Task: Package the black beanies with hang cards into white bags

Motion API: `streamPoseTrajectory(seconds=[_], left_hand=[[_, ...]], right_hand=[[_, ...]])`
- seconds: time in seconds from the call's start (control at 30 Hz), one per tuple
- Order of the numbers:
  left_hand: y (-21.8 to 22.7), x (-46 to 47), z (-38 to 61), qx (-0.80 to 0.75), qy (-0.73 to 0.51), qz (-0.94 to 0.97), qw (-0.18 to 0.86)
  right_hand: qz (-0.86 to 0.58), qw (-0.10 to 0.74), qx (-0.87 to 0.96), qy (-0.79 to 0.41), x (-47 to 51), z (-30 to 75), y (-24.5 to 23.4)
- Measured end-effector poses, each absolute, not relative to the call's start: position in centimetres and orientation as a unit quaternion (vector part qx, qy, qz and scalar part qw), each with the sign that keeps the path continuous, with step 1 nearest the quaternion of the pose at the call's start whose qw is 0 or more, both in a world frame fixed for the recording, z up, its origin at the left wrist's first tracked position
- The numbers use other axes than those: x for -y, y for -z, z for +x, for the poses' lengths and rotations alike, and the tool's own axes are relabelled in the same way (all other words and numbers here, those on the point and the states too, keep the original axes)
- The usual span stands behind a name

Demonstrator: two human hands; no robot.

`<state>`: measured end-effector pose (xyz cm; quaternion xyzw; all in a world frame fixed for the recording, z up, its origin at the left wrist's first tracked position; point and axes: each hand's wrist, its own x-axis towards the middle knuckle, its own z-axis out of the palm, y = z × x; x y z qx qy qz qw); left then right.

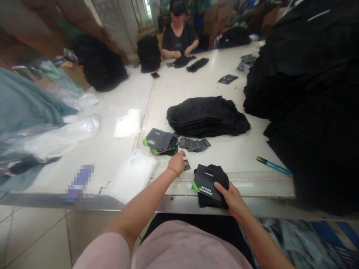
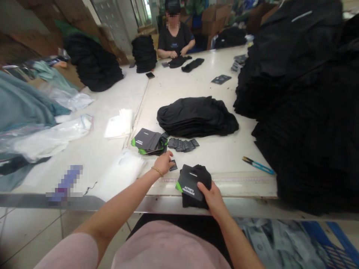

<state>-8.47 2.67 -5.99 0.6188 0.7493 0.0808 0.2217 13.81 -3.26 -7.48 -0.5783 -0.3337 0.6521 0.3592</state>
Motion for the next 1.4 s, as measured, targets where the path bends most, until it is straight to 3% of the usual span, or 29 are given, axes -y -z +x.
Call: streamPoseTrajectory(seconds=[0.27,0.4,0.47,0.67,0.8,0.9,1.0,1.1,1.4], left_hand=[[3.5,-0.9,-10.3,-0.708,-0.124,0.631,0.291],[0.2,0.0,-10.4,-0.546,-0.175,0.656,0.491],[-0.4,0.3,-9.6,-0.476,-0.188,0.669,0.539],[2.0,1.8,-6.8,-0.490,-0.196,0.686,0.501],[2.1,3.9,-9.5,-0.525,-0.307,0.617,0.500],[1.7,6.0,-14.9,-0.677,-0.399,0.532,0.315],[2.6,8.3,-20.5,-0.812,-0.304,0.472,0.162],[4.6,9.9,-23.2,-0.828,-0.198,0.493,0.178],[6.2,9.6,-22.8,-0.836,-0.156,0.493,0.184]], right_hand=[[-0.563,0.365,0.366,-0.645,3.4,14.1,6.9],[-0.525,0.341,0.443,-0.642,2.9,13.5,6.0],[-0.475,0.311,0.482,-0.668,3.0,12.4,5.3],[-0.417,0.258,0.463,-0.738,4.2,9.4,4.7],[-0.452,0.257,0.443,-0.730,4.3,9.8,4.7],[-0.492,0.247,0.404,-0.730,3.9,10.6,4.8],[-0.528,0.242,0.392,-0.713,3.5,11.0,5.4],[-0.558,0.249,0.416,-0.673,3.4,10.7,6.0],[-0.571,0.205,0.436,-0.665,3.5,10.9,6.5]])
